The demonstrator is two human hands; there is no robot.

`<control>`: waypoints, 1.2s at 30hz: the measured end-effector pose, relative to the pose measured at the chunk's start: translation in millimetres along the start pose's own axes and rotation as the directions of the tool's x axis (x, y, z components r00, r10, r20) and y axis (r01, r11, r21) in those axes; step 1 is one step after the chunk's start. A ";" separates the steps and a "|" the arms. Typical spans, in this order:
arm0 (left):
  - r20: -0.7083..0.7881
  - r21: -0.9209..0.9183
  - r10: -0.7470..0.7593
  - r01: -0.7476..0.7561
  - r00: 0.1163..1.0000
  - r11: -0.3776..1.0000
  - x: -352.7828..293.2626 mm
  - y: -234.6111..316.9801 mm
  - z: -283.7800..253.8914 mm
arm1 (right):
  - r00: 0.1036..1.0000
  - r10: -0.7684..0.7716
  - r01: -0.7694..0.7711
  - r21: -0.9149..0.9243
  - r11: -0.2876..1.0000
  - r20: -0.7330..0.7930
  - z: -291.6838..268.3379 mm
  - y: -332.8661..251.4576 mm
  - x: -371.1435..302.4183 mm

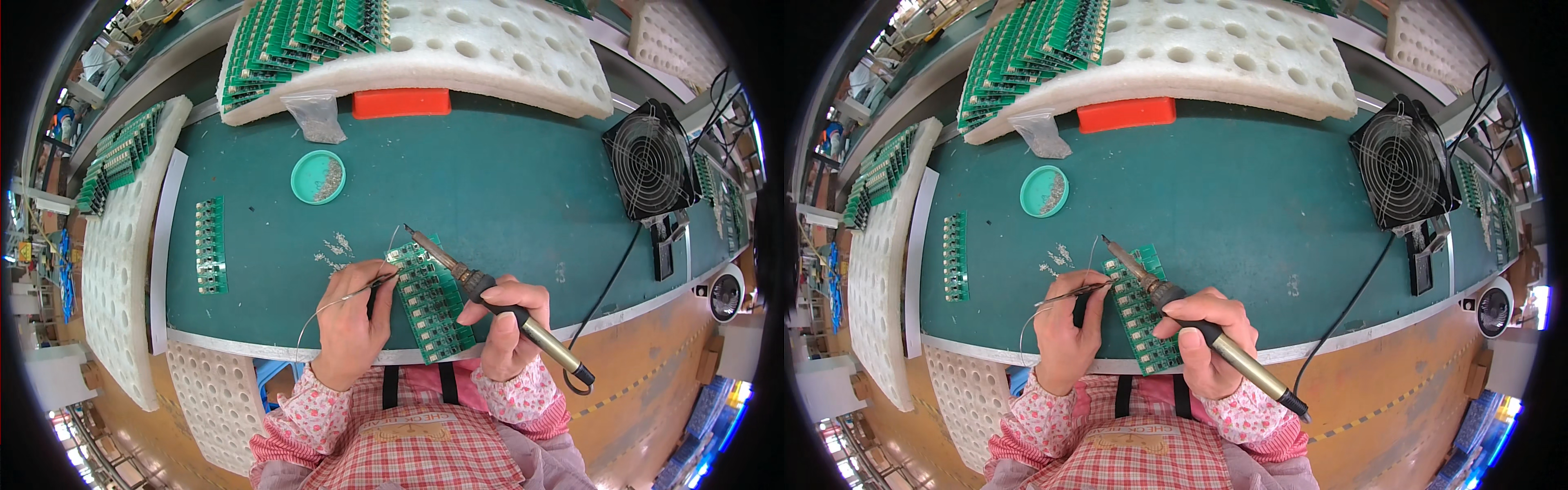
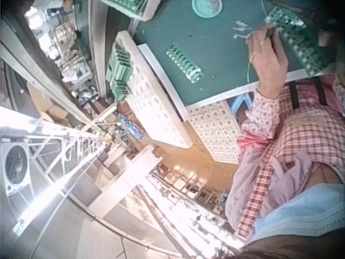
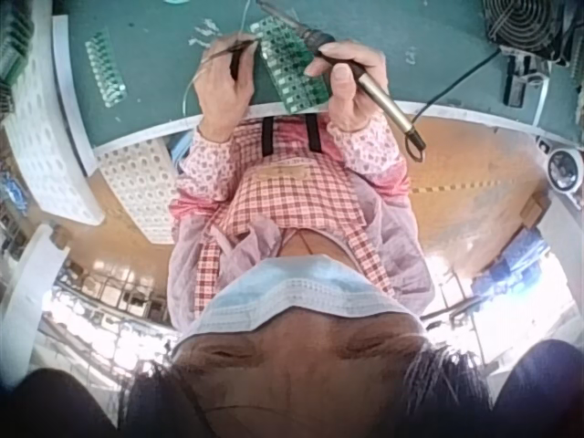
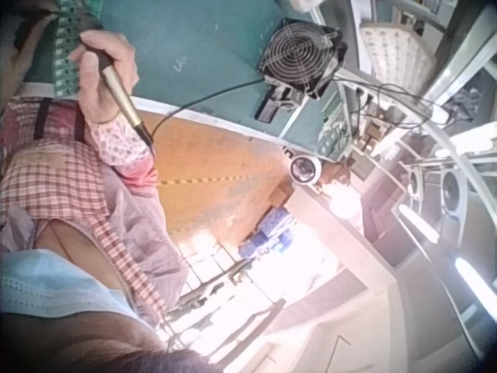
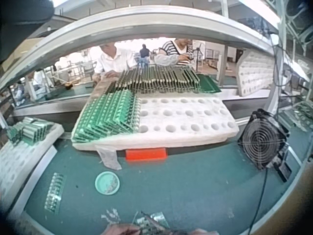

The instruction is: The person solders components onto circuit boards using a soldering iron, solder wire, and tweezers.

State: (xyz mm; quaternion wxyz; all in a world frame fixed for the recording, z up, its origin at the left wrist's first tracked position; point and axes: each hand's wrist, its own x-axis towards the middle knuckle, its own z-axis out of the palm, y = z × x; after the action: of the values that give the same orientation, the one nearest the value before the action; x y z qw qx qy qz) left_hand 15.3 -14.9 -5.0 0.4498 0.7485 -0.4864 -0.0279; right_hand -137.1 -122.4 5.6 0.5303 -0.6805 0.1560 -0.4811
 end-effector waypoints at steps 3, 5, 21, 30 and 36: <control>-0.005 -0.008 -0.011 0.011 1.000 1.000 0.9 0.9 -0.5 | 1.000 0.020 -0.020 0.009 1.000 0.003 1.5 -0.6 2.4; -0.002 -0.003 -0.005 0.005 1.000 1.000 1.4 1.1 -0.6 | 1.000 0.016 -0.017 0.008 1.000 0.006 1.3 -0.1 3.0; -0.006 -0.018 0.010 -0.011 1.000 1.000 1.5 0.6 -0.1 | 0.998 0.064 -0.065 -0.036 0.997 -0.028 -5.7 -0.9 -5.1; -0.016 -0.019 -0.001 0.000 1.000 1.000 -0.1 -1.8 0.8 | 0.978 0.210 -0.204 -0.172 0.964 0.013 -2.4 -8.4 -6.4; -0.032 -0.011 0.033 -0.034 0.999 0.999 -0.4 -2.9 2.1 | 0.971 0.235 -0.219 -0.225 0.950 0.048 -0.8 -8.2 -5.2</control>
State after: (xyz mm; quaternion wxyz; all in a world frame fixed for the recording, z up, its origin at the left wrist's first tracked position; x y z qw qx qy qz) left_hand 16.2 -15.6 -8.5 0.4622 0.7379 -0.4916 -0.0114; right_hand -142.8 -115.9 10.2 0.5099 -0.7294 0.2651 -0.3711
